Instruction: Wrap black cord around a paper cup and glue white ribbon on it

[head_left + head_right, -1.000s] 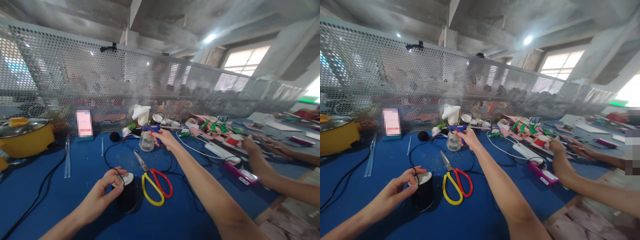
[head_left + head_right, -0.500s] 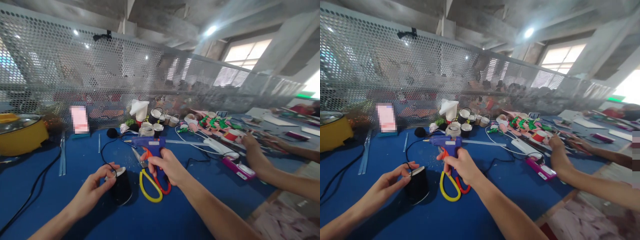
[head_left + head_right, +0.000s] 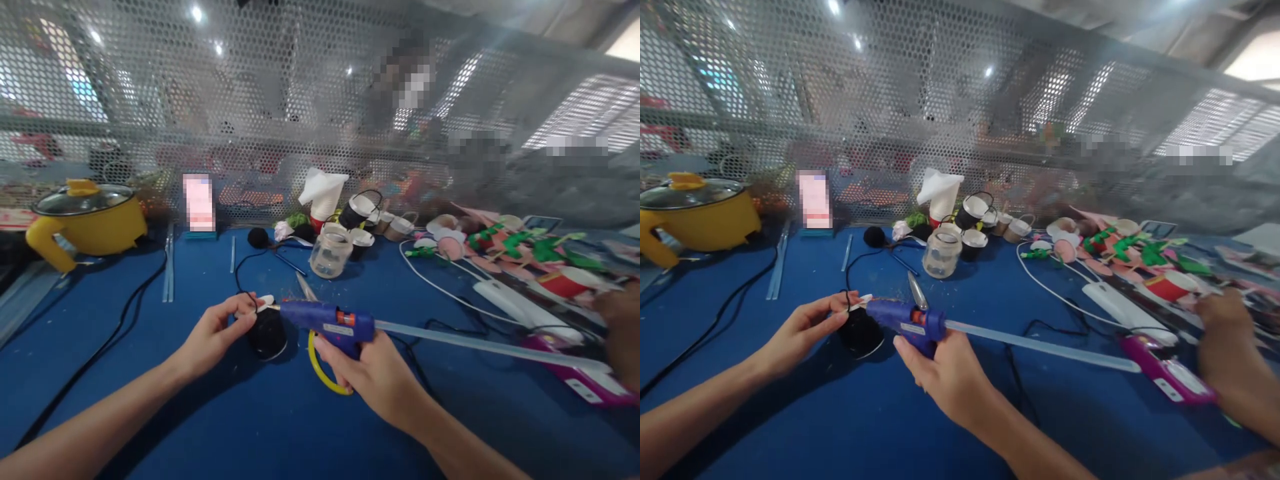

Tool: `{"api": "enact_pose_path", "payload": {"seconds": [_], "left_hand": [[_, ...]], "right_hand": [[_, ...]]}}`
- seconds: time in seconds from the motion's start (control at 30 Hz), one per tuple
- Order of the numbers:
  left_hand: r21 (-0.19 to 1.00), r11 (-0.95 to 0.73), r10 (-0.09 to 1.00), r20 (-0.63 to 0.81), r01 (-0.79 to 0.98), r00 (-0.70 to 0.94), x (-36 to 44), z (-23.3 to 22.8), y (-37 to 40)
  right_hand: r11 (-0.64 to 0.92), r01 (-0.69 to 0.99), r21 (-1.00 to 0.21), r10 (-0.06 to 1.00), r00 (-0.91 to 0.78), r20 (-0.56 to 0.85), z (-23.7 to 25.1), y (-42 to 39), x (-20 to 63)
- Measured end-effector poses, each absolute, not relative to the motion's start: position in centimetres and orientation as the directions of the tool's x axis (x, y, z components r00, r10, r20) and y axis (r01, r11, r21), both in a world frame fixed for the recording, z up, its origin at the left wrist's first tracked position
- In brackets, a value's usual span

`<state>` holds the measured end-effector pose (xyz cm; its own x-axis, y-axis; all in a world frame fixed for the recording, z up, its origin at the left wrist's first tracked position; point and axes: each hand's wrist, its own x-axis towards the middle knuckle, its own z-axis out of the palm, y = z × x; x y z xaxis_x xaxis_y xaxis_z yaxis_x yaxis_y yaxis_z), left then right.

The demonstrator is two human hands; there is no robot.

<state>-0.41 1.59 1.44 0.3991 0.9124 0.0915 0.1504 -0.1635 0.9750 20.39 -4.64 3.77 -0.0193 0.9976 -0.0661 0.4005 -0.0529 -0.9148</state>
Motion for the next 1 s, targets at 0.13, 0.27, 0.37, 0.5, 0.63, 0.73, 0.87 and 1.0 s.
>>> {"api": "enact_pose_path", "payload": {"seconds": [0.13, 0.27, 0.37, 0.5, 0.63, 0.73, 0.87, 1.0], "left_hand": [[0.982, -0.139, 0.914, 0.078, 0.128, 0.398, -0.3, 1.4, 1.5], [0.977, -0.166, 0.91, 0.101, 0.132, 0.402, -0.3, 1.4, 1.4], [0.975, -0.178, 0.911, 0.111, 0.136, 0.398, -0.3, 1.3, 1.3], [0.973, -0.178, 0.911, 0.106, 0.149, 0.398, -0.2, 1.3, 1.4], [0.968, -0.188, 0.908, 0.106, 0.167, 0.406, -0.3, 1.4, 1.4], [0.965, -0.2, 0.902, 0.113, 0.172, 0.416, -0.3, 1.3, 1.4], [0.959, -0.223, 0.893, 0.129, 0.174, 0.431, -0.4, 1.2, 1.5], [0.957, -0.236, 0.883, 0.138, 0.168, 0.449, -0.5, 1.1, 1.6]], "right_hand": [[-0.084, 0.46, -0.884, 0.996, 0.02, -0.084, 3.3, -4.7, 20.1], [-0.021, 0.507, -0.862, 1.0, -0.003, -0.026, 3.1, -4.8, 20.0], [0.021, 0.521, -0.853, 1.0, -0.031, 0.006, 3.0, -4.9, 20.0], [0.055, 0.515, -0.856, 0.998, -0.028, 0.048, 2.6, -4.9, 20.1], [0.067, 0.518, -0.853, 0.997, 0.002, 0.08, 2.5, -4.9, 20.2], [0.073, 0.536, -0.841, 0.997, -0.032, 0.067, 2.6, -4.9, 20.1], [0.091, 0.539, -0.838, 0.994, 0.006, 0.112, 2.7, -4.9, 20.1], [0.093, 0.537, -0.838, 0.995, -0.013, 0.102, 2.7, -5.0, 20.1]]}}
